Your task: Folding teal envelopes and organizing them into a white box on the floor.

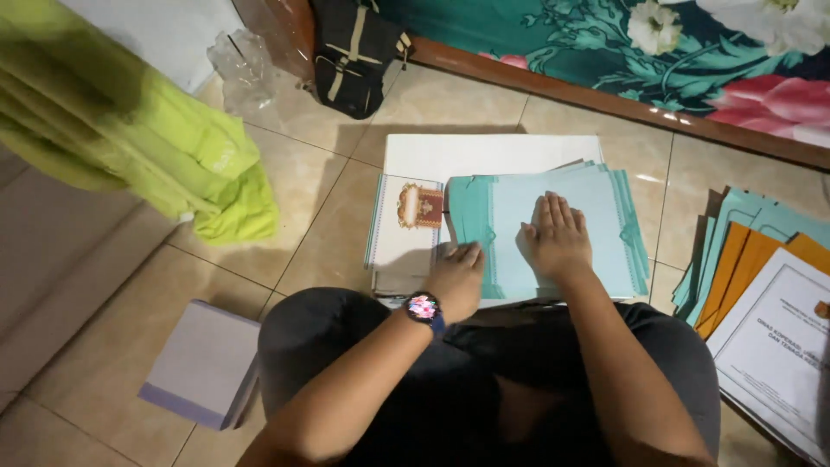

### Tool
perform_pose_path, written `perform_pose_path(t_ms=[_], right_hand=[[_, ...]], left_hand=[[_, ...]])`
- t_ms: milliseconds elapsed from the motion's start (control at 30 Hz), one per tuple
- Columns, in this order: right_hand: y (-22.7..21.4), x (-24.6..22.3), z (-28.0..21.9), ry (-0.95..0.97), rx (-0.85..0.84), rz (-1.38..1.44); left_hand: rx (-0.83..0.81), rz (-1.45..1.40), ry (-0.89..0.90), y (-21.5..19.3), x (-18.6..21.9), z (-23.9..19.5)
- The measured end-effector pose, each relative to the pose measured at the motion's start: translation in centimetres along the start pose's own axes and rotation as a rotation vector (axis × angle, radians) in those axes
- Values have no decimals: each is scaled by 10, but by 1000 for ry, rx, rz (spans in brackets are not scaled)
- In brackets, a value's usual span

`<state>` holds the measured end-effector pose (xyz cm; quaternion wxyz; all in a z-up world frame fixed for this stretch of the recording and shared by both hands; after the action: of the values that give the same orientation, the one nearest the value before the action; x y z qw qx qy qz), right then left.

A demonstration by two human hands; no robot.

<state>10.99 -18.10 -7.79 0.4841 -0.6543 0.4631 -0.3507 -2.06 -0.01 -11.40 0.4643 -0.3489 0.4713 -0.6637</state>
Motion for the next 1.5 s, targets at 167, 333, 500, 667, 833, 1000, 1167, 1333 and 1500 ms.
perform_pose_path(t_ms=[167,333,500,667,833,1000,1167,1333,1500], right_hand=[[3,0,2,-3,82,22],[-14,-3,-29,-47,271,183],[-5,9,-32,-111,489,304],[-19,4,-37,-202,548,569],[-35,-46,-72,-334,340,1097],[-84,-105,-127,-527,-78,1288],[-82,-106,-124,-382,-120,1575],[-63,-42,-91,-342,38,1927],[-44,103,-80,35,316,1742]], left_hand=[[23,-196,-483,-42,-76,6],[242,112,-654,-39,-79,14],[69,-122,-778,-59,-77,16],[118,-396,-817,-106,-69,12],[238,-536,-861,-140,-77,-5],[568,-1056,-781,-202,-36,0],[528,-1239,-647,-227,-31,-8],[420,-1390,-741,-207,-27,12],[284,-1209,-858,-147,-38,47]])
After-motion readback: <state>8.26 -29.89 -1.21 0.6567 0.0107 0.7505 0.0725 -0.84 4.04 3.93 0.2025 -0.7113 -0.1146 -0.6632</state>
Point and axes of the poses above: each hand's wrist, its own z-axis towards the middle knuckle, its own y-axis out of the palm, x = y × z, the point moved 2 cm from there along z, towards the middle knuckle, and after that the axes turned 2 degrees about -x, right-handed, at the moved point
